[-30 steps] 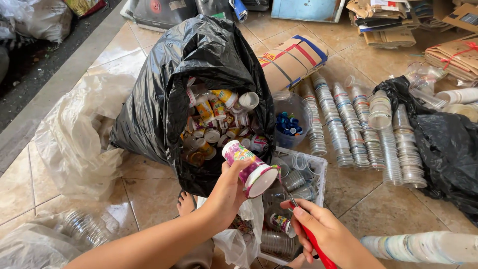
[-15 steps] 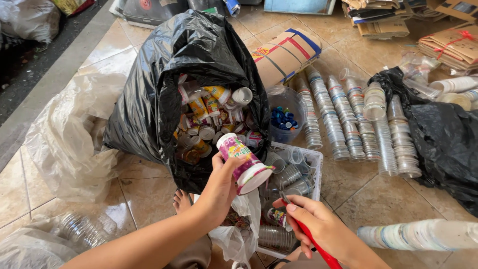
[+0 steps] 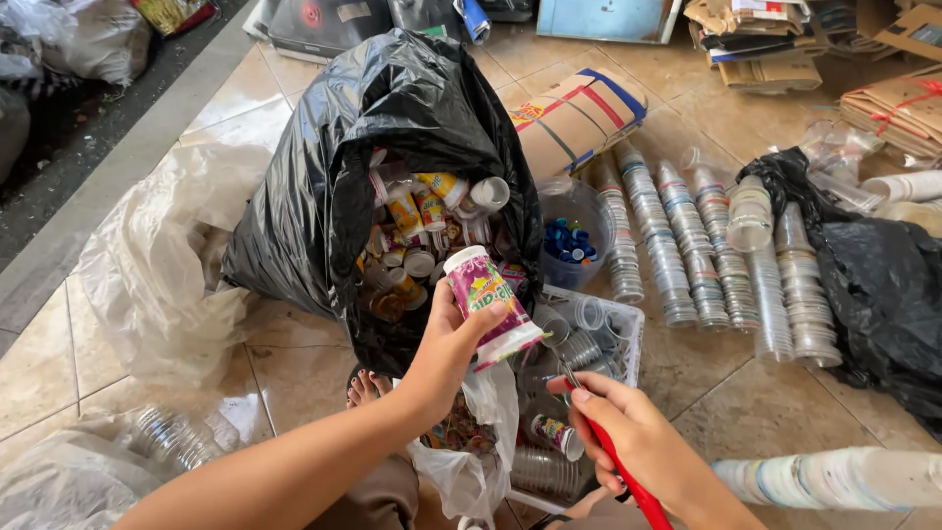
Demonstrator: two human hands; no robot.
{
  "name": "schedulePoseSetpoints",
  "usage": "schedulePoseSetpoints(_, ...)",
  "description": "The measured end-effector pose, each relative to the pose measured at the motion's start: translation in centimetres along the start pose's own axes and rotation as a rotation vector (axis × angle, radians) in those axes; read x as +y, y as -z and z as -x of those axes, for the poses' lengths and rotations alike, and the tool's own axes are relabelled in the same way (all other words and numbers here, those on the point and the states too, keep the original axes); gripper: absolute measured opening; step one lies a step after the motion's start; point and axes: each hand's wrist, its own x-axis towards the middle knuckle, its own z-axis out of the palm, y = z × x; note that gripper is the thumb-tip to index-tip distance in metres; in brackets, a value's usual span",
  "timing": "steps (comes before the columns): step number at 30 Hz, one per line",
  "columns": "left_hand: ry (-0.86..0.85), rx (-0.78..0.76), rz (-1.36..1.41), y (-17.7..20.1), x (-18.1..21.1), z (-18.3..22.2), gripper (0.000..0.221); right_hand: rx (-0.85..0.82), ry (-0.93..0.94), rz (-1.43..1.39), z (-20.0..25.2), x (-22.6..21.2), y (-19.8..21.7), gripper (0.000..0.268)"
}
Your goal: The person sits on the floor and uses a red utility knife to cut the bottom off a plastic cup. They repeat this action on multiple cups, placing the cut pieces into a white crate.
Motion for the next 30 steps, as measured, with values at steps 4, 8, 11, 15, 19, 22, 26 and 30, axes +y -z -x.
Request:
schedulePoseSetpoints(4,-0.021,-0.07,-0.009,0.4,-0.5,0.0,0.049,-0.032,0.056,0.021,0.3,-0.1,-0.5,0.042)
schedulePoseSetpoints(8,-0.049,-0.14,-0.013,0.8,-1.2,-0.8,0.05,-0.003,0.061,0.0,0.0,-0.4,-0.7,0.041)
schedulePoseSetpoints(11,-0.045,-0.158,-0.02,0.6,-1.3,-0.9,0.052,0.021,0.054,-0.004,0.0,-0.5,-0.7,0.04)
schedulePoseSetpoints(15,-0.061,-0.142,-0.004,0.3,-1.1,-0.8,0.051,0.052,0.07,0.021,-0.1,-0.4,-0.3,0.04)
schedulePoseSetpoints(19,-0.064,-0.136,0.014,0.3,-0.7,-0.6,0.054,0.075,0.099,0.039,0.4,-0.5,-0.8,0.041)
schedulePoseSetpoints(22,-0.056,-0.148,-0.014,0.3,-0.5,-0.4,0.055,0.069,0.123,0.014,0.5,-0.2,-1.0,0.042)
schedulePoseSetpoints(26,-0.068,-0.079,-0.034,0.2,0.1,0.0,0.059,0.096,0.09,0.013,1.5,-0.6,-2.2,0.042)
schedulePoseSetpoints(30,-0.063,-0.027,-0.026,0.2,0.3,0.6,0.055,0.079,0.114,-0.01,1.5,0.1,-2.6,0.043)
